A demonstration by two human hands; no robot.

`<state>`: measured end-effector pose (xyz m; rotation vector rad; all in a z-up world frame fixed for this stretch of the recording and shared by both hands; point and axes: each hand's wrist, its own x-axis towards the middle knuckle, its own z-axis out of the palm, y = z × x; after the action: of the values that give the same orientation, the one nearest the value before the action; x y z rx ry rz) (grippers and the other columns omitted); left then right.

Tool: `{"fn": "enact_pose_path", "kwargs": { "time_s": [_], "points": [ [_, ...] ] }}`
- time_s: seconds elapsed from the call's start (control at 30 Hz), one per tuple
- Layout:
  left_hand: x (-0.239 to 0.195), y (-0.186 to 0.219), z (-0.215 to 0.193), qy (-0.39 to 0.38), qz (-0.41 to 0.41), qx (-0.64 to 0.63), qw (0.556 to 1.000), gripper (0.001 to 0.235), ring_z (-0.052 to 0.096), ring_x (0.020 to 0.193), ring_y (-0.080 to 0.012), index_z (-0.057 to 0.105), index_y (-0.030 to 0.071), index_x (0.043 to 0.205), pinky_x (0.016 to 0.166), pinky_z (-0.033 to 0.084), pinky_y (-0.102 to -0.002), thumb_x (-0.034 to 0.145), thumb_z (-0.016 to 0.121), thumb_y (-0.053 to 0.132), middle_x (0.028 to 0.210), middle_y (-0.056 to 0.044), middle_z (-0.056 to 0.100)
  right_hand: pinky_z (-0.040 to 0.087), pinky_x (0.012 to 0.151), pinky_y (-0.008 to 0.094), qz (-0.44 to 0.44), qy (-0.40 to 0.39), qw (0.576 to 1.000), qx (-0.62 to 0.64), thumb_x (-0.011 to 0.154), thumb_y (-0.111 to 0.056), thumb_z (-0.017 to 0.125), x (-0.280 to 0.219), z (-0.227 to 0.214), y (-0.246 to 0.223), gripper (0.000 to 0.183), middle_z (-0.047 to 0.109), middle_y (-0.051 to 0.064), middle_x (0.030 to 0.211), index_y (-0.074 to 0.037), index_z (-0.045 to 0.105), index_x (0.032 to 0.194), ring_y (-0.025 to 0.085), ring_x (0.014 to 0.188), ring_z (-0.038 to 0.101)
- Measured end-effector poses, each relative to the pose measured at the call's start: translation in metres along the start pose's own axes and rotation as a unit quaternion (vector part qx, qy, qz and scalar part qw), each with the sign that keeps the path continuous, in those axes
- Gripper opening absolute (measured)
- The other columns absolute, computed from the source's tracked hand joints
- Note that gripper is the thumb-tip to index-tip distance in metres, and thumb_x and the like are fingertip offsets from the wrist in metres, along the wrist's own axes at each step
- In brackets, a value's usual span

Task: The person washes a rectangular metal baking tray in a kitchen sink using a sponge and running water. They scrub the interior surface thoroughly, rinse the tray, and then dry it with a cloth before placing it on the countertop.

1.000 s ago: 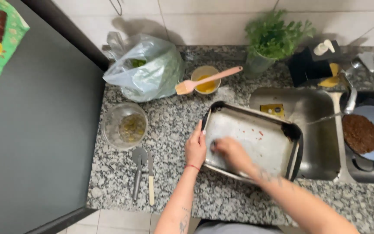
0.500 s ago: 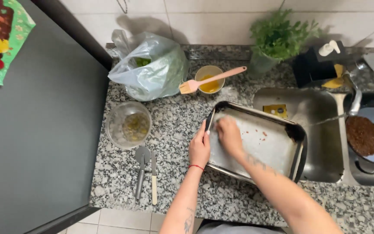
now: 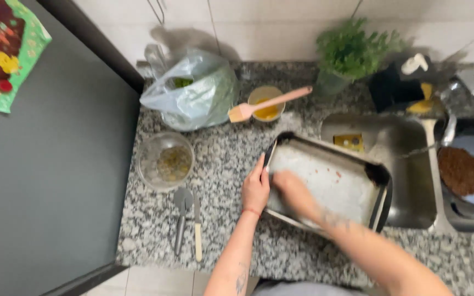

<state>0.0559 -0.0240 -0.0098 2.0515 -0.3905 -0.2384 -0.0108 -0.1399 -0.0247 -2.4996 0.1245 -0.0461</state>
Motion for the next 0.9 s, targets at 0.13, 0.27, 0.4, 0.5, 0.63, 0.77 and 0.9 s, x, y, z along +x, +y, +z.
{"fn": "enact_pose_path", "kwargs": {
  "time_s": [0.13,0.27,0.4,0.5,0.63,0.77,0.9],
  "points": [
    [0.004,0.012,-0.006,0.022,0.008,-0.012,1.000,0.040,0.059,0.106,-0.0342,0.052,0.023,0.132,0.085,0.051,-0.044,0.092,0.049,0.020,0.117,-0.016,0.062,0.050,0.074,0.035,0.017,0.130,0.986,-0.107,0.082,-0.020,0.063,0.070,-0.015,0.052,0.009,0.055,0.002,0.082,-0.014,0.058,0.079,0.024,0.084,0.056],
    [-0.007,0.007,-0.003,0.026,0.009,-0.016,1.000,0.040,0.060,0.105,-0.0318,0.053,0.024,0.131,0.085,0.051,-0.043,0.091,0.050,0.020,0.117,-0.012,0.063,0.048,0.073,0.039,0.029,0.082,0.992,-0.086,0.078,-0.006,0.057,0.010,0.017,0.015,0.005,0.052,0.008,0.080,-0.009,0.054,0.077,0.029,0.085,0.053],
    [-0.003,0.000,-0.002,0.025,0.017,-0.040,0.999,0.040,0.059,0.107,-0.0315,0.054,0.022,0.131,0.085,0.052,-0.043,0.091,0.051,0.019,0.118,-0.012,0.062,0.048,0.070,0.041,0.018,0.053,0.995,-0.083,0.080,-0.005,0.053,0.026,-0.005,0.016,0.006,0.052,0.009,0.076,-0.011,0.053,0.077,0.030,0.082,0.055],
    [-0.013,0.022,-0.016,0.011,-0.008,-0.026,1.000,0.039,0.059,0.107,-0.0296,0.054,0.023,0.131,0.086,0.052,-0.041,0.091,0.050,0.022,0.119,-0.010,0.062,0.050,0.069,0.035,0.054,0.134,0.981,-0.131,0.081,-0.009,0.055,0.056,-0.017,0.034,0.006,0.051,0.006,0.080,-0.011,0.052,0.077,0.027,0.081,0.055],
    [-0.002,0.009,-0.007,0.014,0.008,-0.036,0.999,0.039,0.059,0.107,-0.0314,0.053,0.019,0.132,0.086,0.051,-0.043,0.093,0.048,0.021,0.120,-0.013,0.061,0.049,0.071,0.042,0.049,0.107,0.992,-0.055,0.082,-0.004,0.051,0.024,0.005,0.013,0.007,0.052,0.011,0.080,-0.008,0.053,0.077,0.033,0.085,0.055],
    [-0.007,0.014,-0.011,0.001,-0.011,-0.031,0.999,0.039,0.058,0.109,-0.0302,0.052,0.022,0.132,0.088,0.050,-0.043,0.093,0.049,0.021,0.122,-0.010,0.060,0.050,0.073,0.038,0.026,0.074,0.994,-0.080,0.079,-0.006,0.054,0.035,0.004,0.024,0.007,0.052,0.006,0.080,-0.012,0.052,0.077,0.028,0.086,0.055],
    [-0.012,0.029,-0.020,-0.012,-0.027,-0.046,0.999,0.039,0.059,0.107,-0.0310,0.052,0.023,0.133,0.085,0.051,-0.043,0.094,0.046,0.021,0.121,-0.009,0.061,0.051,0.073,0.035,0.133,0.220,0.961,-0.099,0.081,-0.014,0.064,0.069,-0.001,0.039,0.006,0.055,0.000,0.082,-0.016,0.058,0.083,0.022,0.085,0.059]
  ]
}}
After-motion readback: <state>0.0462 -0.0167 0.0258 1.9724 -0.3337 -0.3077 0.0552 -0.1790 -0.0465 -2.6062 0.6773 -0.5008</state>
